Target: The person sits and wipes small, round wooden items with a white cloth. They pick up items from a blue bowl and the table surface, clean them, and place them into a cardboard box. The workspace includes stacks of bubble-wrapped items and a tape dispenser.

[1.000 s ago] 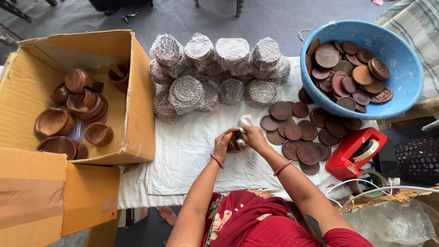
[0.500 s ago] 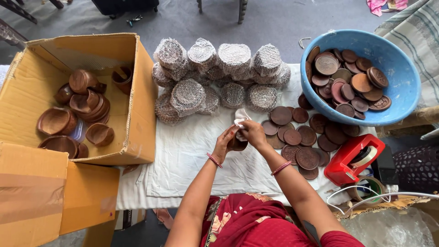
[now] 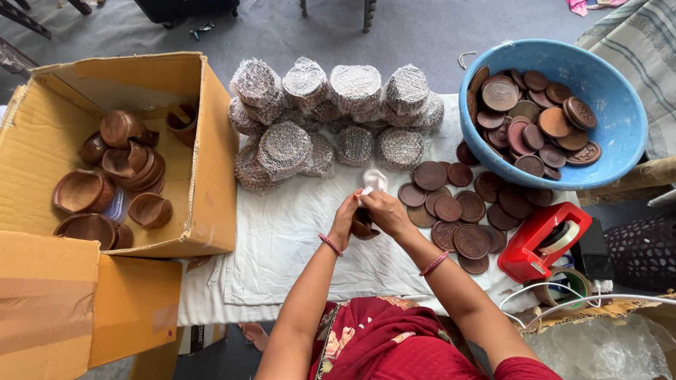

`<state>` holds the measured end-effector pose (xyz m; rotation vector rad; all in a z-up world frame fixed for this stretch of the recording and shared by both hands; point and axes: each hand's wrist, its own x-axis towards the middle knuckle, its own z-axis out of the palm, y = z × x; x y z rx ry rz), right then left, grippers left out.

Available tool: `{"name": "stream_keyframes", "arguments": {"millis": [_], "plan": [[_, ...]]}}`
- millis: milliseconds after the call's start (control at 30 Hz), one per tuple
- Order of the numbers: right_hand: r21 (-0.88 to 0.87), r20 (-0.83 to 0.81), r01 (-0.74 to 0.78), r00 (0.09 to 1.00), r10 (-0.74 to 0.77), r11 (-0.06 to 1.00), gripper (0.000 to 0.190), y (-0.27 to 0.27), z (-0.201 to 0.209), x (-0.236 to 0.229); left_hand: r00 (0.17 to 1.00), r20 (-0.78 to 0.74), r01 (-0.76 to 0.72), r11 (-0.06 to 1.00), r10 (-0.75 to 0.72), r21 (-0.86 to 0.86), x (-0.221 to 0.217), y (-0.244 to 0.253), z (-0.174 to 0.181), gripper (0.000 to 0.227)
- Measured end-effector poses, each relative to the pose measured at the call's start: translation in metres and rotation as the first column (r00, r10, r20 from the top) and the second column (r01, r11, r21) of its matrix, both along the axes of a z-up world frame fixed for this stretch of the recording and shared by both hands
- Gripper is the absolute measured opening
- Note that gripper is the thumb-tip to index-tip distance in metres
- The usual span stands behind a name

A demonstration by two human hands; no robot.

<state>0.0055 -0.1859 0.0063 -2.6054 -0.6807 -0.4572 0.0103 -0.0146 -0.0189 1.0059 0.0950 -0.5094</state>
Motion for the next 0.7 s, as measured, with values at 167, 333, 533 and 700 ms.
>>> {"name": "stream_keyframes", "arguments": {"millis": [167,333,533,700], "plan": [[0.075,0.018,0.018,1.0,-0.019,0.997,0.031,0.005,0.009,0.0,0.996,0.068,-0.057,0.989,0.048,0.135,-0.002,-0.002,0.0,0.096],[0.294,-0.301,0.382,0.907,-0.294,0.876,0.026,-0.005,-0.015,0.009,0.988,0.123,-0.099,0.993,0.09,0.069,-0.008,0.002,0.014,0.1],[-0.015,0.076,0.017,0.997,-0.016,1.0,0.037,-0.007,0.006,0.001,0.983,0.149,0.053,0.944,-0.106,0.325,-0.005,0.002,-0.005,0.075],[0.152,-0.23,0.229,0.954,-0.191,0.961,0.039,-0.007,-0.006,0.004,0.965,0.22,0.025,0.882,-0.145,0.471,-0.008,0.008,0.014,0.078]]}}
